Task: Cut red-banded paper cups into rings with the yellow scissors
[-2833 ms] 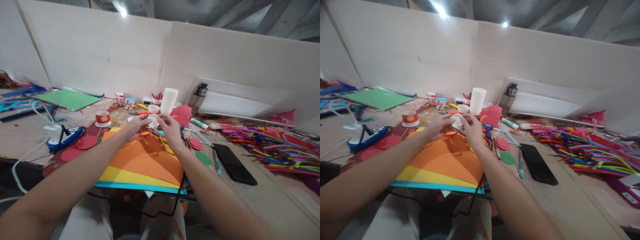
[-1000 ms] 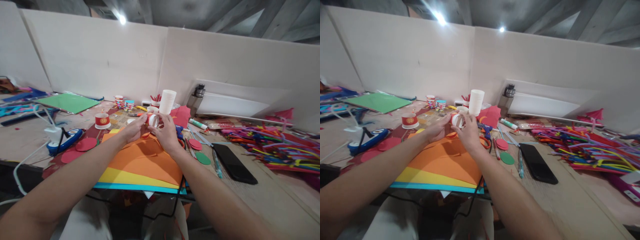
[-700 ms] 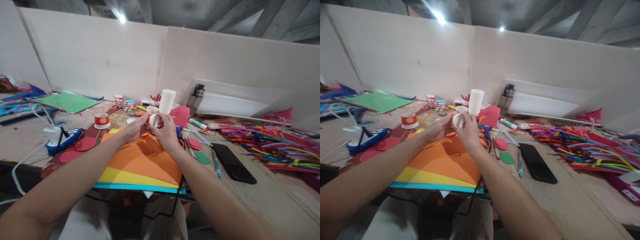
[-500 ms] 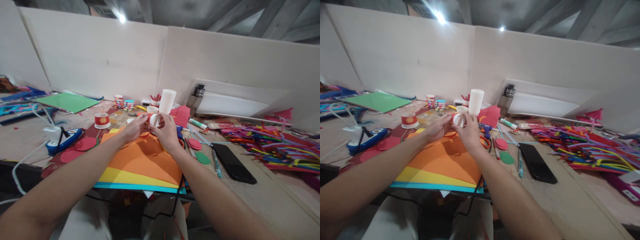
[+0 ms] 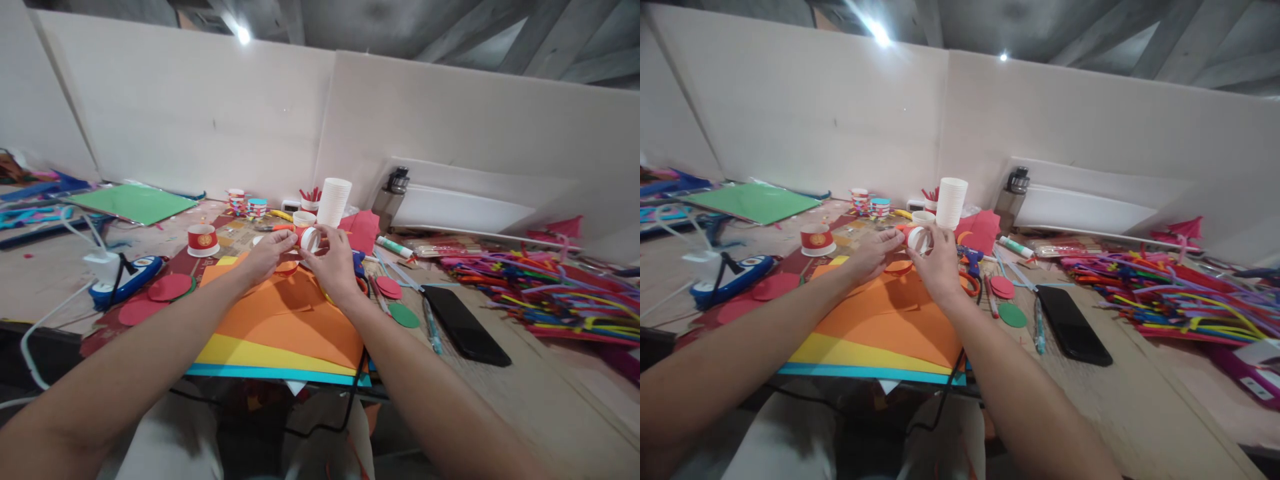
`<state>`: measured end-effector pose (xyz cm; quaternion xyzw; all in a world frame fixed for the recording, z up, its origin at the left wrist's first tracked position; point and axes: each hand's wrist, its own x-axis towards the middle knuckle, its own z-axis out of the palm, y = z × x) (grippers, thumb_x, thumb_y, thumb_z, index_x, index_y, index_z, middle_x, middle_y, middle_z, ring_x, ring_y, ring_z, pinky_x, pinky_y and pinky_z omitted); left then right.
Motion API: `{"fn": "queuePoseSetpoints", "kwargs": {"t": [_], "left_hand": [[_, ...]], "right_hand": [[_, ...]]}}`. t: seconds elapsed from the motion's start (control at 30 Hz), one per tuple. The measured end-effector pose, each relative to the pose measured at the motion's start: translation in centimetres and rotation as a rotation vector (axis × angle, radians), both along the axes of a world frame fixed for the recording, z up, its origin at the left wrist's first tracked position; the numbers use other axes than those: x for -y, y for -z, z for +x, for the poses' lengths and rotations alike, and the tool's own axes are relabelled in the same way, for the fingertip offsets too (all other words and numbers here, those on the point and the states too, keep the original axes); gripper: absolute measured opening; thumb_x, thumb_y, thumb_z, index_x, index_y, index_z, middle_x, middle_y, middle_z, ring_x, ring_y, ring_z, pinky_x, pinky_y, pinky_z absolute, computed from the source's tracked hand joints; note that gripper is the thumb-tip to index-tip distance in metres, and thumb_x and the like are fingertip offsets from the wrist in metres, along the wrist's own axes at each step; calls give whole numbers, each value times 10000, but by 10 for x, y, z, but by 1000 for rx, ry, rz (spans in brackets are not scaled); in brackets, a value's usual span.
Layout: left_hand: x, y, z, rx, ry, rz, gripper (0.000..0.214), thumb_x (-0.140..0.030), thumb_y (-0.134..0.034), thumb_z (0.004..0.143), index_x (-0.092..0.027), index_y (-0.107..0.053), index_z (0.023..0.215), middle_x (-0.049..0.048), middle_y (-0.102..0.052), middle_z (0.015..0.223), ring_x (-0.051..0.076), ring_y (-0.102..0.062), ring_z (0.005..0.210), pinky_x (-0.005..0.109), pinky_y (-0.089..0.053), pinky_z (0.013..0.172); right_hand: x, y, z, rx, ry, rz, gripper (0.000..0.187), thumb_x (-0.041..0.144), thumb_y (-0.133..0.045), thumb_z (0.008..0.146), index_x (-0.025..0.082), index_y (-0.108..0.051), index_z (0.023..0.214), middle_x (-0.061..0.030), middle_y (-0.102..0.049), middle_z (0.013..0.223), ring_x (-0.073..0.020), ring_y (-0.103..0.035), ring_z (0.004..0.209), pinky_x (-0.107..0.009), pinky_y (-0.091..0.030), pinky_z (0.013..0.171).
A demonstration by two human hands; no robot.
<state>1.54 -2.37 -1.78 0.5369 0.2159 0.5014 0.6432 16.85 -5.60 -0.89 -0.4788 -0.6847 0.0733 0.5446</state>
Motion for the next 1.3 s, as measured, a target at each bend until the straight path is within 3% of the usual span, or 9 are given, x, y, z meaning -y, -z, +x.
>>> {"fn": "queuePoseSetpoints", "kwargs": {"t": [0.4,0.6,0.73,0.83,0.93,1.07,1.3], "left_hand": [[2,-2,1,-24,4,37,371,-430,-753,746,-142,-632,946,20,-649,855,117,-621,738,280,-535,755],[2,-2,1,53,43,-30,283,-359,-694,817,-151,-601,985,23,-646,864,123,-637,756,275,-543,734],[1,-6,-1,115,11,-72,228,-314,-619,875,-155,-583,1033,31,-661,840,136,-655,745,296,-561,712],[0,-7,-2,142,-23,-97,220,-326,-556,914,-155,-570,1050,53,-683,845,151,-671,735,297,-561,676],[-1,-5,-2,131,-28,-77,258,-350,-555,914,-161,-575,1089,74,-696,890,163,-678,749,270,-543,622],[-1,-2,0,63,-38,-13,323,-396,-568,901,-178,-585,1138,93,-688,985,153,-661,741,244,-527,573],[6,-5,0,-115,-103,-54,399,-466,-583,873,-213,-595,1181,54,-654,927,109,-581,630,223,-490,520]], "right_hand": [[-1,0,1,37,10,9,463,220,-748,710,215,-616,1153,-77,-573,1079,-183,-589,848,-352,-525,779],[0,0,1,21,3,-3,473,193,-746,691,209,-621,1147,-95,-573,1113,-204,-598,927,-363,-517,821],[-3,-4,1,-195,-62,-89,429,341,-737,725,201,-610,1110,-87,-627,1086,-191,-610,889,-351,-522,802],[-4,-7,1,-434,-210,-207,368,438,-681,772,202,-582,1037,-58,-675,1007,-174,-631,872,-327,-525,784],[-5,-7,-1,-543,-359,-316,395,456,-714,739,218,-562,1015,-36,-698,986,-165,-651,858,-322,-527,787],[-6,-4,-3,-521,-452,-357,479,442,-782,674,217,-560,1033,-42,-706,999,-177,-660,876,-326,-524,783],[-1,-6,-5,-350,-398,-269,578,404,-820,624,226,-546,1101,-40,-688,1028,-178,-641,885,-297,-522,723]]}}
